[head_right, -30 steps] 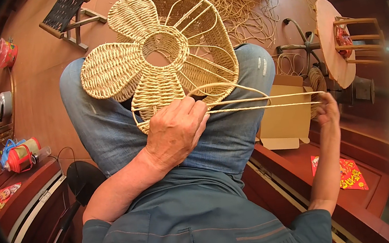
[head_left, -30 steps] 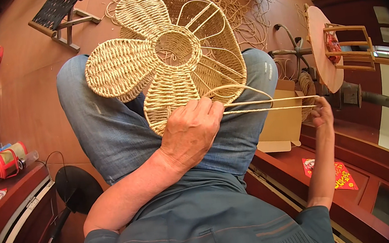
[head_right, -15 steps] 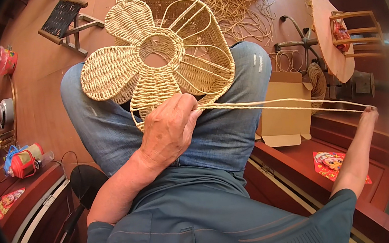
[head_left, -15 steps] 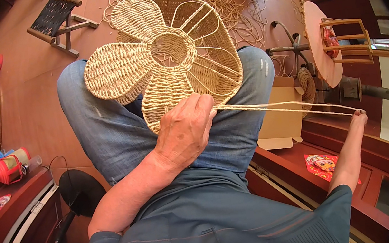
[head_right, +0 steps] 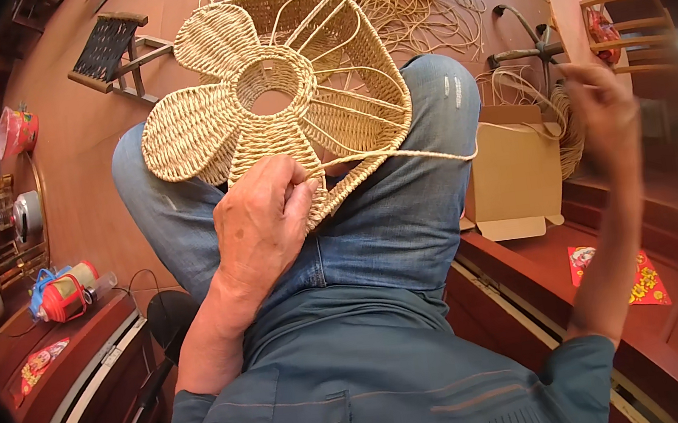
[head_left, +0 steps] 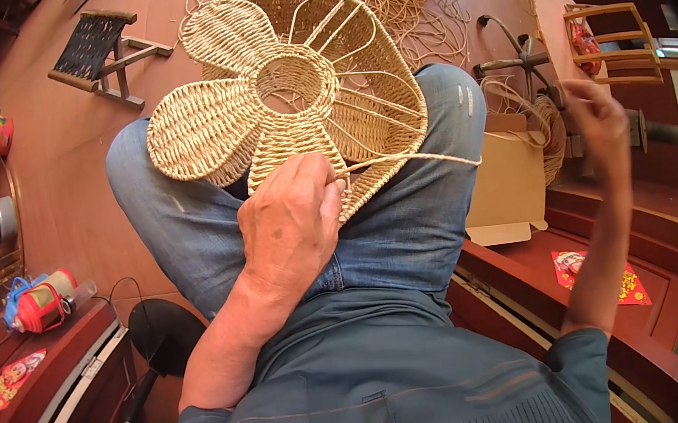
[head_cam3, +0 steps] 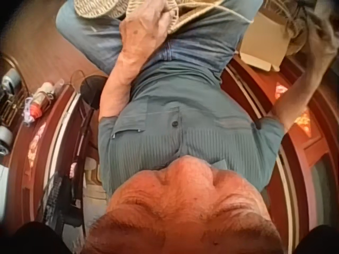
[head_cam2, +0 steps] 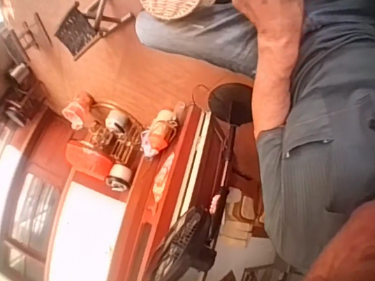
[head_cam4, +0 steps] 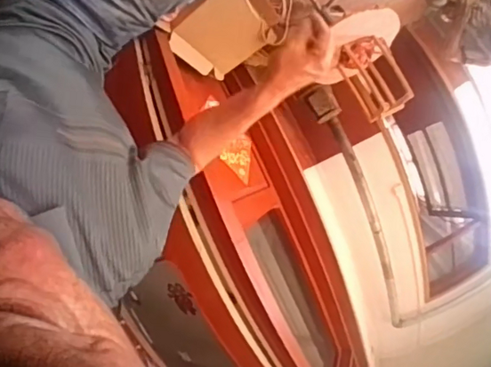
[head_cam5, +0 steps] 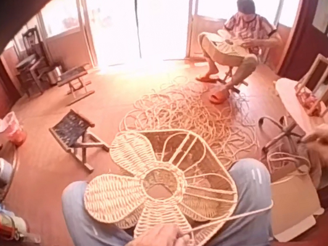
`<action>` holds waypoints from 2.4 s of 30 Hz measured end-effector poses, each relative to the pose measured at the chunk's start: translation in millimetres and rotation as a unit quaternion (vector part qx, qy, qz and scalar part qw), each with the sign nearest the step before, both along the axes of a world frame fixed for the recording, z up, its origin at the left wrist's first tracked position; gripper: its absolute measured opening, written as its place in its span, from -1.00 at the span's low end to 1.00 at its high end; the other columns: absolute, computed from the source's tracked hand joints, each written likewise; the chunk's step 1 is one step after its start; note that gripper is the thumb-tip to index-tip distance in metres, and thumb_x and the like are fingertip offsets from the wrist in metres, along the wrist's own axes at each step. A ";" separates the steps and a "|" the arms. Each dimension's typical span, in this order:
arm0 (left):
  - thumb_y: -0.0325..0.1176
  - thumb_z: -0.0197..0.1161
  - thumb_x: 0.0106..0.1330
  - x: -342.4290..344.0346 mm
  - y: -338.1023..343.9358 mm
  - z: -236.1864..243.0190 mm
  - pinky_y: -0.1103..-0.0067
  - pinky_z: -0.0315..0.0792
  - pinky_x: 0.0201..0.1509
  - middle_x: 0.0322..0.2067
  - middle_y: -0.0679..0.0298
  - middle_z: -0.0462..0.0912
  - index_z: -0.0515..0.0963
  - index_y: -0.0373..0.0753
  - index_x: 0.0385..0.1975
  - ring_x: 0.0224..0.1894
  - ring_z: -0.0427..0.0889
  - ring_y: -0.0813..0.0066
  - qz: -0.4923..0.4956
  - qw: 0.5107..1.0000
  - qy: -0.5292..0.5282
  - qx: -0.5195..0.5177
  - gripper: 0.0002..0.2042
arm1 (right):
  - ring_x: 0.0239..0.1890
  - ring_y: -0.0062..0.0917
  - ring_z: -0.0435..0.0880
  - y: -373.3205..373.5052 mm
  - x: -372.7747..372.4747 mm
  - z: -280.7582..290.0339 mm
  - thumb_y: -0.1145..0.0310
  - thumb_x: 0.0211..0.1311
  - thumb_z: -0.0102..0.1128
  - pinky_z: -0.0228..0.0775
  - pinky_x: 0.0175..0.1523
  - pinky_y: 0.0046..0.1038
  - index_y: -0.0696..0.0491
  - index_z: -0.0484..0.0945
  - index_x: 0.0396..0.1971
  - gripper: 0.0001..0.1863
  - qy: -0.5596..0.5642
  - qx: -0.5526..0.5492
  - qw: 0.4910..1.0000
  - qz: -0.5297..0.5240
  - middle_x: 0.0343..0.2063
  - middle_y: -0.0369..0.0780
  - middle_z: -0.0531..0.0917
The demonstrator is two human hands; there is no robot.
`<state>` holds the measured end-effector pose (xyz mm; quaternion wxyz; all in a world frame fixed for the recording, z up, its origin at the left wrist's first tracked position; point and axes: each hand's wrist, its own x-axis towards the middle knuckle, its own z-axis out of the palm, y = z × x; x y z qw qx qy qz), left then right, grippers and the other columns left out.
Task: The person is weaving a decorative straw or rattan basket in the shape of a flower.
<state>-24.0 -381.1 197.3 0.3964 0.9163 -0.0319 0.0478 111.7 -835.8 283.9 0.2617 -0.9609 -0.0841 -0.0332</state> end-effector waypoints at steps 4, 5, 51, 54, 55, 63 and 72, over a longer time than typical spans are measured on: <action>-0.42 0.42 0.34 0.0 7.0 5.7 0.23 0.54 -0.18 -0.36 0.17 0.66 0.56 -0.24 -0.31 -0.26 0.70 0.09 0.000 0.997 0.071 -0.003 -0.87 | -0.21 -0.35 0.79 196.8 -93.8 -37.3 0.50 0.34 0.47 0.64 -0.13 -0.33 0.05 0.79 0.03 -0.73 0.057 0.072 0.981 0.172 -0.26 -0.17 0.76; -0.42 0.42 0.33 -0.1 9.2 6.6 0.24 0.54 -0.19 -0.37 0.17 0.66 0.57 -0.24 -0.32 -0.28 0.70 0.09 0.006 0.997 0.075 -0.015 -0.87 | -0.26 -0.29 0.77 223.5 -102.8 -46.5 0.50 0.35 0.46 0.63 -0.16 -0.28 0.06 0.78 0.05 -0.72 0.036 0.091 0.972 0.215 -0.31 -0.15 0.72; -0.57 0.24 0.42 -22.2 28.1 -39.3 0.50 0.54 0.34 0.10 0.21 0.79 0.59 -0.38 0.26 0.14 0.72 0.51 0.072 0.683 0.278 -0.671 -0.60 | -0.23 -0.21 0.58 282.1 -126.7 -94.0 0.44 0.30 0.46 0.46 -0.09 -0.22 0.09 0.68 -0.07 -0.76 0.012 0.068 0.970 0.234 -0.30 -0.16 0.58; -0.55 0.28 0.39 -23.3 25.1 -42.0 0.49 0.55 0.30 0.12 0.24 0.77 0.57 -0.36 0.28 0.12 0.73 0.51 0.080 0.677 0.272 -0.679 -0.57 | -0.24 -0.19 0.58 281.8 -127.1 -93.9 0.44 0.29 0.47 0.46 -0.09 -0.21 0.09 0.66 -0.13 -0.79 0.030 0.079 0.972 0.221 -0.29 -0.15 0.59; -0.55 0.28 0.39 -23.4 23.6 -42.5 0.49 0.55 0.30 0.12 0.24 0.77 0.57 -0.36 0.28 0.12 0.73 0.51 0.087 0.681 0.278 -0.672 -0.57 | -0.24 -0.19 0.58 281.9 -127.4 -93.7 0.44 0.29 0.47 0.46 -0.09 -0.21 0.09 0.66 -0.13 -0.79 0.025 0.078 0.970 0.227 -0.29 -0.15 0.59; -0.65 0.26 0.35 -25.6 9.5 -38.0 0.49 0.56 0.31 0.10 0.23 0.77 0.53 -0.36 0.28 0.12 0.73 0.50 0.147 0.694 0.187 -0.679 -0.54 | -0.25 -0.18 0.59 282.5 -127.2 -94.3 0.43 0.29 0.47 0.44 -0.11 -0.20 0.09 0.64 -0.16 -0.80 0.028 0.069 0.972 0.225 -0.31 -0.15 0.58; -0.53 0.30 0.41 -29.0 19.6 -41.7 0.46 0.56 0.34 0.11 0.22 0.79 0.57 -0.38 0.30 0.15 0.75 0.46 0.128 0.584 0.253 -0.760 -0.55 | -0.25 -0.16 0.59 282.2 -127.6 -93.2 0.39 0.31 0.47 0.45 -0.11 -0.19 0.09 0.65 -0.18 -0.80 0.013 0.078 0.972 0.221 -0.31 -0.13 0.58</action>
